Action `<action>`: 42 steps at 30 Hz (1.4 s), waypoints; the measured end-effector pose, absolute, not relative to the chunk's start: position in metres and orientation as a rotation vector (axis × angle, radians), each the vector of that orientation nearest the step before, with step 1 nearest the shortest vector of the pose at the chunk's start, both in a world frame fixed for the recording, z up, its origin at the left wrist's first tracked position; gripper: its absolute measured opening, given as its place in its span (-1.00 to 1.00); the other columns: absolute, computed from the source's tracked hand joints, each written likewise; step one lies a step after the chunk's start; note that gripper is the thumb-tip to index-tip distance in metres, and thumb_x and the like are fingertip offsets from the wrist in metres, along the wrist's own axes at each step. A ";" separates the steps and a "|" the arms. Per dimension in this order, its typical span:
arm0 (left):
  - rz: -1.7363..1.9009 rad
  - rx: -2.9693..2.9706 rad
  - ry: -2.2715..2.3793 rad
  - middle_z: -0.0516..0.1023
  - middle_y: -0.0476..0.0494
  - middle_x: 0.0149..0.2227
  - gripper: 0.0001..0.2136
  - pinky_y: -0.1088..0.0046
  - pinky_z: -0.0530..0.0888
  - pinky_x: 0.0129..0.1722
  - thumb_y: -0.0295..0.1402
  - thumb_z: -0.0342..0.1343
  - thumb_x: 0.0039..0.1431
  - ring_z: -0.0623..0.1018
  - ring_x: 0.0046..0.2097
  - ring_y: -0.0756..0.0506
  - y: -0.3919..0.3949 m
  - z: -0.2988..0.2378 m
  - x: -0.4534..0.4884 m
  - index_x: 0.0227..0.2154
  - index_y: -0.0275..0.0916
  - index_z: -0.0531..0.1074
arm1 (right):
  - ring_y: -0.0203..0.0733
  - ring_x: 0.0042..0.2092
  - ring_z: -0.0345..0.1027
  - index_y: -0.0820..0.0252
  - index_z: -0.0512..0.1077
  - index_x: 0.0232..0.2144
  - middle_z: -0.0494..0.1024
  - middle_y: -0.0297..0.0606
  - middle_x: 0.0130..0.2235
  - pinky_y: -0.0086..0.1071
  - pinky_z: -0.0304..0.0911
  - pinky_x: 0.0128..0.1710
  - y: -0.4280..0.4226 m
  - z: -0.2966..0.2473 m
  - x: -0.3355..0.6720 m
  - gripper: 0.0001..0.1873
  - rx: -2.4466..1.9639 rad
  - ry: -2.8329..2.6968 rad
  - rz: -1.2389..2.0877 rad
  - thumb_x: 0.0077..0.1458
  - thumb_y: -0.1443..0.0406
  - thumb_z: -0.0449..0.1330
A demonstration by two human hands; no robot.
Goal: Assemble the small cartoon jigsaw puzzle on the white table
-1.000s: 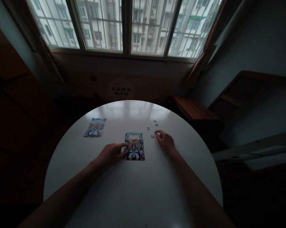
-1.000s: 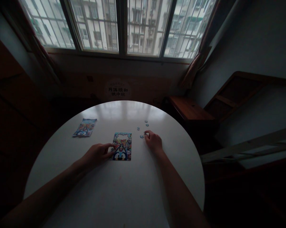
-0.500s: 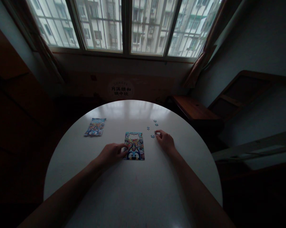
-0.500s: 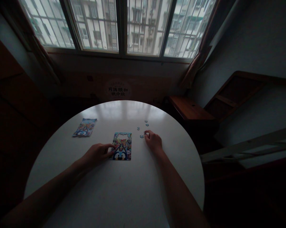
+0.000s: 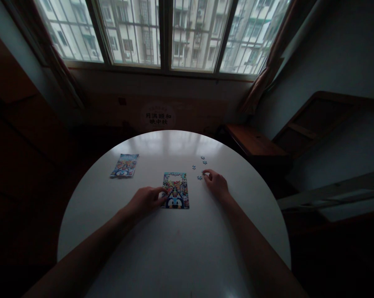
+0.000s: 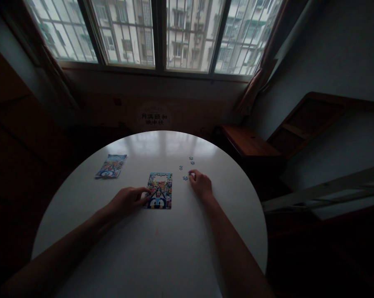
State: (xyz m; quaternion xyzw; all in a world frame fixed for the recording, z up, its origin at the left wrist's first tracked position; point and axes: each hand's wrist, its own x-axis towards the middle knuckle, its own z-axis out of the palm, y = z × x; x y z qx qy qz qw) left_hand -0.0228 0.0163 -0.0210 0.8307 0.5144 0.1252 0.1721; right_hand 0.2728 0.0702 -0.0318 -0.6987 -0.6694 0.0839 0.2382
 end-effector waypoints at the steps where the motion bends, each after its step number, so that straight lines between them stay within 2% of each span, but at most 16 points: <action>1: 0.358 2.358 1.455 0.41 0.03 -0.56 -0.69 0.53 0.16 -0.51 -0.11 -0.02 0.16 0.35 -0.54 0.04 0.016 -0.021 -0.023 -0.12 -0.06 0.47 | -0.27 -0.44 0.33 0.09 0.49 -0.19 0.51 -0.34 -0.48 -0.46 0.09 -0.40 0.070 -0.031 0.273 -0.71 -1.916 -1.833 0.230 0.06 0.28 0.05; 42: 0.320 2.356 1.427 0.42 0.05 -0.55 -0.68 0.53 0.15 -0.49 -0.09 0.04 0.11 0.36 -0.53 0.03 0.017 -0.018 -0.025 -0.13 -0.08 0.46 | -0.26 -0.43 0.33 0.08 0.48 -0.17 0.50 -0.34 -0.47 -0.45 0.07 -0.40 0.070 -0.032 0.274 -0.70 -1.908 -1.838 0.223 0.06 0.27 0.05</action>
